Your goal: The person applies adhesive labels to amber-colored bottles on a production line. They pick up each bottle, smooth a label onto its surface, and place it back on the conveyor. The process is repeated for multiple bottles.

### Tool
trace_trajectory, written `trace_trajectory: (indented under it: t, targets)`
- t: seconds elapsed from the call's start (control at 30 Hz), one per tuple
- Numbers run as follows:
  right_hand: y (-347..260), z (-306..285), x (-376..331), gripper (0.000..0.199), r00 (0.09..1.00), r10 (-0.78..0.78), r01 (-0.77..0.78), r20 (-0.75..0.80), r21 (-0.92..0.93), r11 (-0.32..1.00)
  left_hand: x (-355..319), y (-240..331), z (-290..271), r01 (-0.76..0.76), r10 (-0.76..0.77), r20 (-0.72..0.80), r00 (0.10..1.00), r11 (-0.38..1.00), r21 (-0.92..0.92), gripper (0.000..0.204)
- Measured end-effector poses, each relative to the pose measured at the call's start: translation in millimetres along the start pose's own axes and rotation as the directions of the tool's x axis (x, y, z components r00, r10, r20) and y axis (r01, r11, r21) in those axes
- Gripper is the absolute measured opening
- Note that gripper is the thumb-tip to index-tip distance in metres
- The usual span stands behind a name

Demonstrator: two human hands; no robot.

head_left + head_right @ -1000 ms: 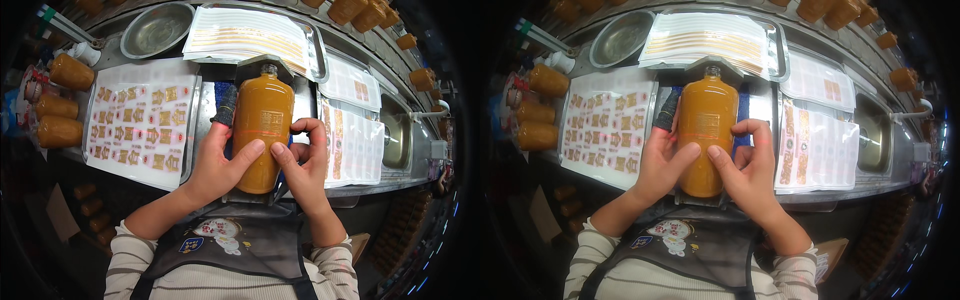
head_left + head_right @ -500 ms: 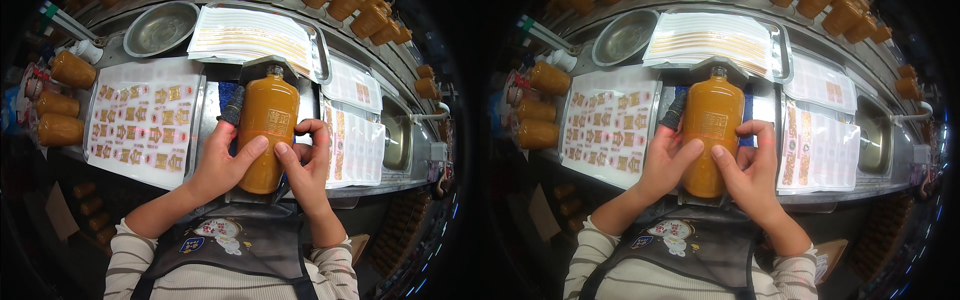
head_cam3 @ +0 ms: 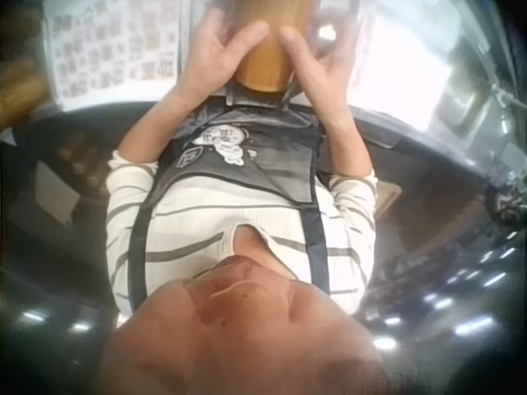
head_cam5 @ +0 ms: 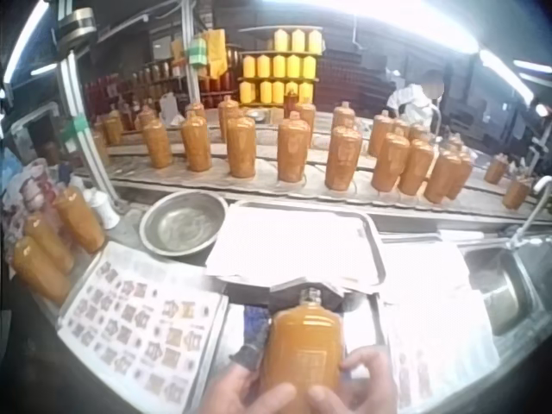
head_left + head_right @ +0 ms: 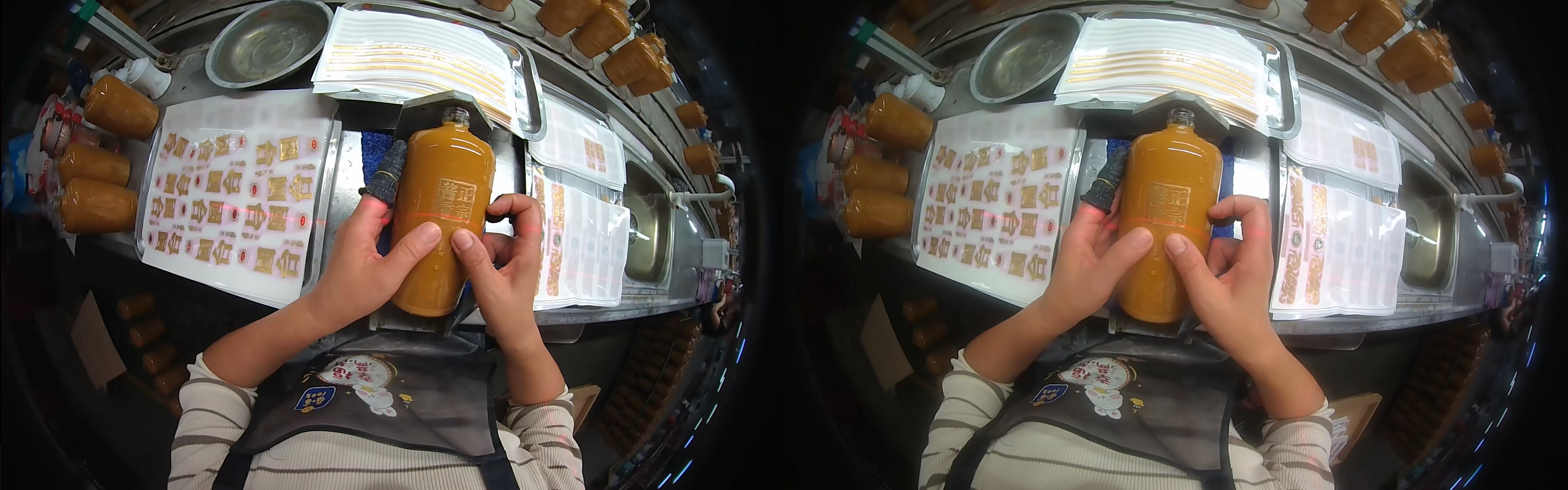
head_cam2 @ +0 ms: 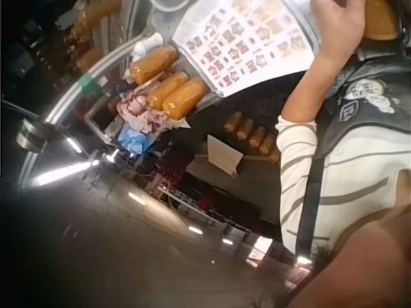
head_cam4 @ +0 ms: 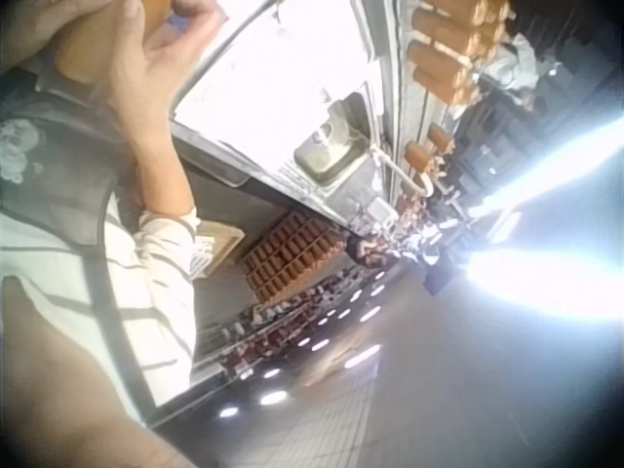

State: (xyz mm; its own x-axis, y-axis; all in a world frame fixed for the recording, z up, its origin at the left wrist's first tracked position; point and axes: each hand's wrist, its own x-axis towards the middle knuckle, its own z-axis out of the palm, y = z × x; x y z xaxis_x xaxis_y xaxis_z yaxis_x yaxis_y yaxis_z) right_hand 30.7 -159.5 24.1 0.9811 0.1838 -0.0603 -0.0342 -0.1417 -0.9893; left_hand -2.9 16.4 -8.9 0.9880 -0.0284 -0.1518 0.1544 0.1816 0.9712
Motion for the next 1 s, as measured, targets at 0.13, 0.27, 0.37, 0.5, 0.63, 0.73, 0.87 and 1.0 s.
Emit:
trace_trajectory:
  t: [0.13, 0.27, 0.37, 0.5, 0.63, 0.73, 0.87, 1.0]
  targets:
    - [-3.0, -1.8, -1.0, 0.034, 0.999, 0.024, -0.026, 0.025, 0.088, 0.996, 0.8, 2.8, 0.9, -0.043, 0.044, 0.013, 0.999, 0.996, -0.072, 0.061]
    - [-4.7, -9.1, 0.8, 0.024, 0.994, 0.071, -0.087, 0.083, 0.211, 0.974, 4.4, 12.8, 3.7, -0.05, 0.054, 0.007, 0.998, 0.957, -0.284, 0.055]
    - [-2.3, -14.7, 2.3, 0.021, 0.991, 0.076, -0.097, 0.11, 0.2, 0.975, 4.7, 10.8, 1.8, -0.08, 0.086, 0.01, 0.996, 0.956, -0.281, 0.052]
    - [-6.0, -17.3, 3.2, 0.018, 0.988, 0.112, -0.129, 0.104, 0.179, 0.975, 6.3, 9.1, 1.9, -0.079, 0.072, -0.036, 0.997, 0.948, -0.31, 0.042]
    - [-7.5, -19.3, 4.0, 0.019, 0.983, 0.141, -0.161, 0.115, 0.191, 0.968, 6.6, 12.8, 0.2, -0.047, 0.05, 0.002, 0.999, 0.955, -0.293, 0.054]
    - [-8.9, -3.5, 2.9, 0.027, 0.995, 0.09, -0.095, 0.031, 0.197, 0.976, 6.4, 9.0, 4.5, -0.077, 0.076, -0.013, 0.997, 0.963, -0.26, 0.058]
    - [-4.3, -4.7, 3.2, 0.038, 0.995, 0.095, -0.097, 0.03, 0.059, 0.994, 4.9, 7.8, 5.2, -0.038, 0.036, -0.014, 0.999, 0.97, -0.239, 0.063]
    - [-5.6, -1.7, 3.4, 0.039, 0.997, 0.073, -0.074, 0.015, 0.065, 0.995, 6.4, 7.9, 11.6, -0.118, 0.088, -0.122, 0.989, 0.956, -0.27, 0.046]
